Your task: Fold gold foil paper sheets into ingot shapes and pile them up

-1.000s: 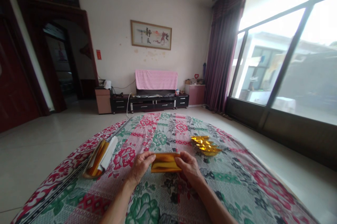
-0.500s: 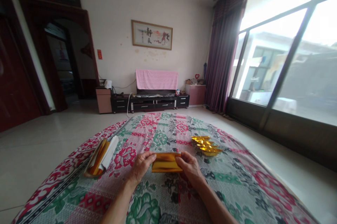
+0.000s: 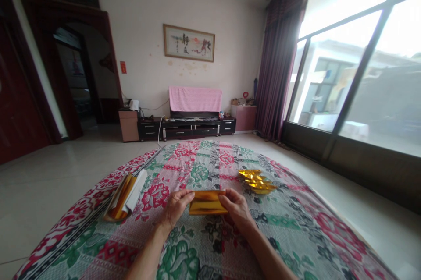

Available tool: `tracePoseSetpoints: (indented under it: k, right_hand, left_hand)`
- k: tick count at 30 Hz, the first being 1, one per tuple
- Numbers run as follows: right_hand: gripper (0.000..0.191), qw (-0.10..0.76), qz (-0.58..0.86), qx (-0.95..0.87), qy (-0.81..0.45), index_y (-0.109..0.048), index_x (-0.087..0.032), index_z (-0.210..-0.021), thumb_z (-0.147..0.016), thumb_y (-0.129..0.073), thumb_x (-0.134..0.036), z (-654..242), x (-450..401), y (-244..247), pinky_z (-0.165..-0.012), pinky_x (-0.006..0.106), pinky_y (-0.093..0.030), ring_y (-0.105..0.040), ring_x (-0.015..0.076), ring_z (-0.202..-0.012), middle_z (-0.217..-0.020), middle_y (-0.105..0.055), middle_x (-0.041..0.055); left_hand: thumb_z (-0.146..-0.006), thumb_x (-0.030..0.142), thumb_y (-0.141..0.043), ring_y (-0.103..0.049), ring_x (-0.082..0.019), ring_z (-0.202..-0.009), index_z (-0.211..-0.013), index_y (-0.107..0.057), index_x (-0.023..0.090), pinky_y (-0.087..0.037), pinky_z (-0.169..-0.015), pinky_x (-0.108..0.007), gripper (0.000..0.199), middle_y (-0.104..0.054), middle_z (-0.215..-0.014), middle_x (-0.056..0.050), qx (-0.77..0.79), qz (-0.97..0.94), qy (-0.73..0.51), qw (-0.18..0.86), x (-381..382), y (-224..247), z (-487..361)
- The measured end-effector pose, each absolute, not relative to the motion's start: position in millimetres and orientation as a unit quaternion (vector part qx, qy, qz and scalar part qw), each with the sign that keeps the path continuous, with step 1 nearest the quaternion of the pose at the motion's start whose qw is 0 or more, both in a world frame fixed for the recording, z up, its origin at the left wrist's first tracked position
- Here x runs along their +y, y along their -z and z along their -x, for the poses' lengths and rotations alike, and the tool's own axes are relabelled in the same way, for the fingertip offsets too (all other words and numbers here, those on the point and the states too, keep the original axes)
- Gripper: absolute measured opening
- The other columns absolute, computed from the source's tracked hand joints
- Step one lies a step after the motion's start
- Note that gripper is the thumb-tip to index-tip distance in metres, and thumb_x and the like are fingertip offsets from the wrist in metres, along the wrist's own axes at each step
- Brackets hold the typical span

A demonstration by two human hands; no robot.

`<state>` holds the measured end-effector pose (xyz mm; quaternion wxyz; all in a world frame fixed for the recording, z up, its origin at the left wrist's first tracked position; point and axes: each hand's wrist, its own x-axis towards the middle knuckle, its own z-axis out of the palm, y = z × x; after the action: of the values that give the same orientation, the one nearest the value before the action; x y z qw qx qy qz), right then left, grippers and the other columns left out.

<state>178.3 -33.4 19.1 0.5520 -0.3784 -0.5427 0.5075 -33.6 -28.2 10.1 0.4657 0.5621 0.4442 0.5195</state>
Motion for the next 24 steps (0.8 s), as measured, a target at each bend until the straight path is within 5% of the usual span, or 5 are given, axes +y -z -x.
tracePoseSetpoints:
  k: [24]
  right_hand:
    - [0.035, 0.551, 0.429, -0.575, -0.425, -0.066, -0.013, -0.071, -0.072, -0.061, -0.048, -183.8, -41.5, -28.9, -0.057, 0.022, -0.038, -0.047, 0.0138, -0.062, -0.064, -0.056, 0.0013]
  left_hand:
    - [-0.074, 0.042, -0.058, -0.057, -0.018, -0.067, -0.09, -0.071, 0.014, -0.044, -0.068, -0.028, 0.035, -0.065, -0.069, -0.003, 0.438, -0.569, -0.516, 0.467, -29.8, -13.0, 32.3]
